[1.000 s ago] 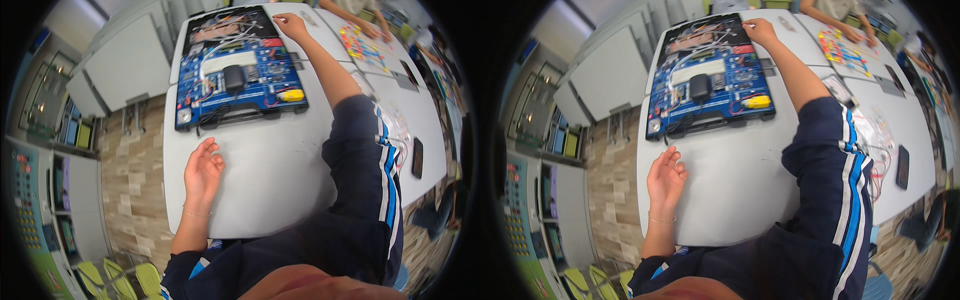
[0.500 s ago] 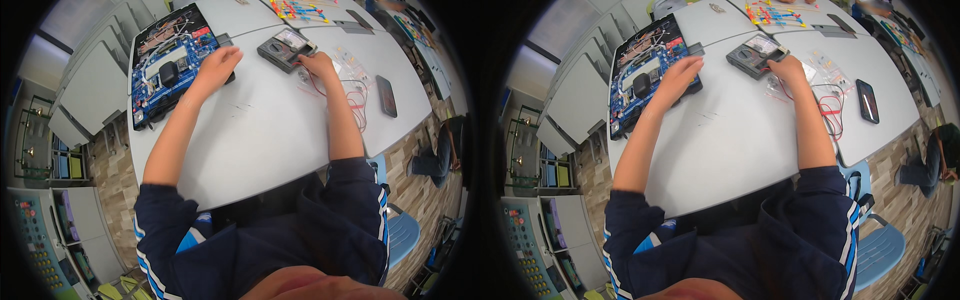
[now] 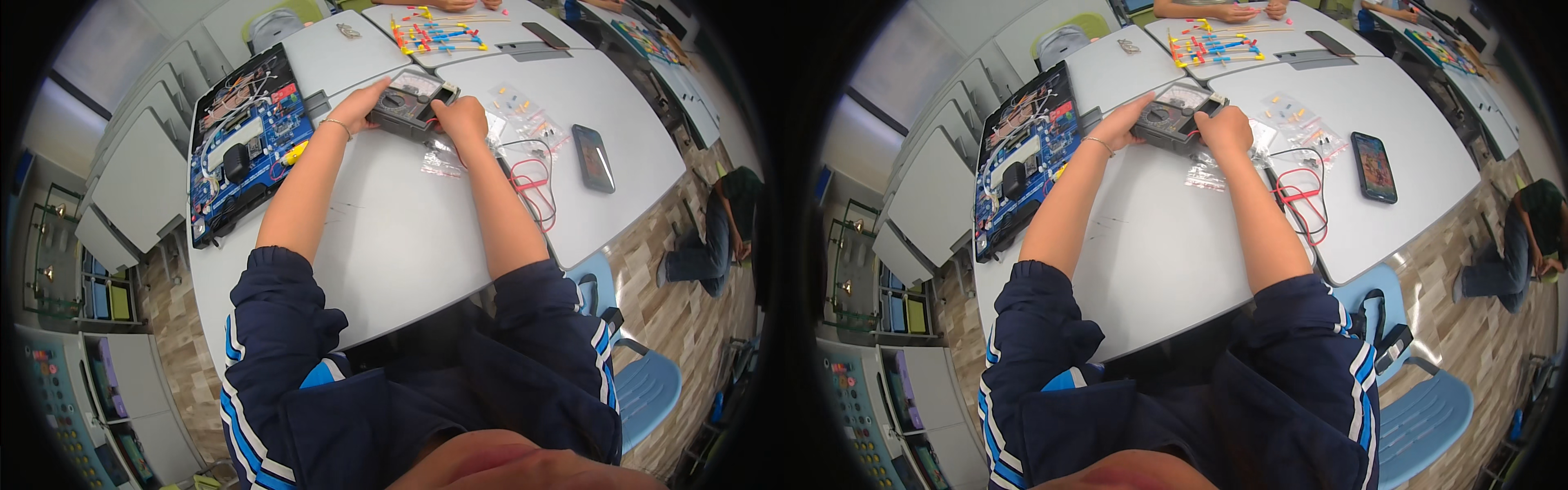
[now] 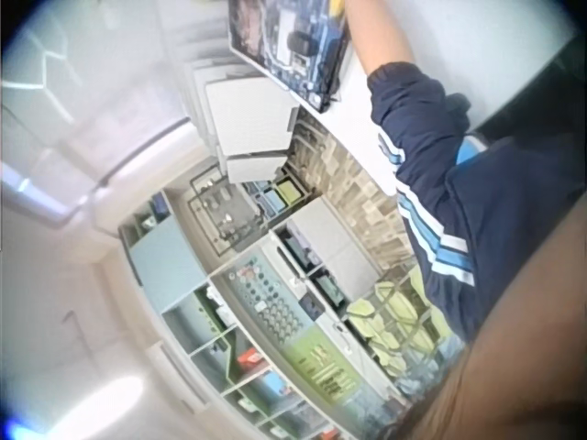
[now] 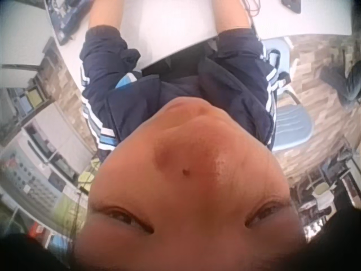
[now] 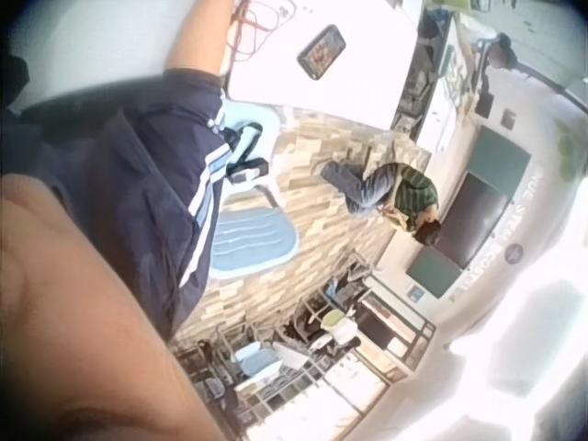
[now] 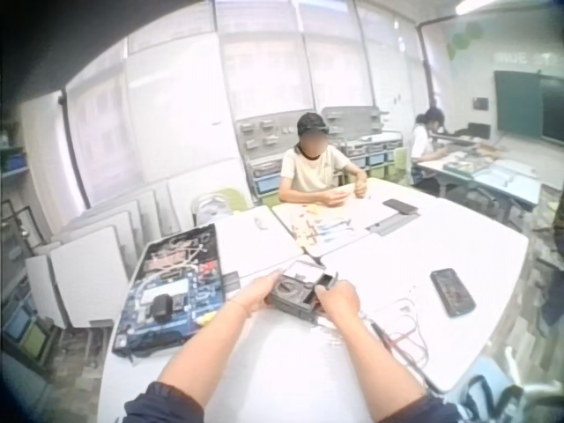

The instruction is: The person moves a multimeter on a white table, then uses its probes to repeatedly touch a small component on the table surface. The person adjusts the multimeter dial and continues testing the component with the probes.

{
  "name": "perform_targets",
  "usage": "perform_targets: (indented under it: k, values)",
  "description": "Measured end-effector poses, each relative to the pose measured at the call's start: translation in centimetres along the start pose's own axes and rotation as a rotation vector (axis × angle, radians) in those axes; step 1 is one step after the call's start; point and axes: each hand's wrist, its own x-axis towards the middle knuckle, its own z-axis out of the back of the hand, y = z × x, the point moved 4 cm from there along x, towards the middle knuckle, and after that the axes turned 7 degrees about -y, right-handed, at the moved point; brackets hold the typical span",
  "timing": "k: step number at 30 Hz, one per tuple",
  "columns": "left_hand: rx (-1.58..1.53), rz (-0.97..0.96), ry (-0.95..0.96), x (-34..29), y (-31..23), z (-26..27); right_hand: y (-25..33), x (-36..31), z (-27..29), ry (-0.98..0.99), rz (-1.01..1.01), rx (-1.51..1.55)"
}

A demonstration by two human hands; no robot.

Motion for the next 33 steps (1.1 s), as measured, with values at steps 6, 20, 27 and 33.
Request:
perform_targets:
  k: [6,20,27,33]
  values:
    - [-0.041,-0.204,-0.15,-5.5,-0.5,6.2,5.0,-4.9,2.5,-0.112,0.319,0.133]
    - [-0.364,-0.161,-0.428,-26.7,15.0,22.5,12.1,-22.7,-10.5,0.293,0.793,-0.011]
    - [-0.421,-0.117,-0.437,-25.5,17.8,24.1,12.4,-23.7,-14.3,0.27,0.805,-0.069]
    - [-0.445,-0.128,-0.459,-25.1,18.8,24.6,12.9,-23.9,-15.0,0.224,0.856,-0.013]
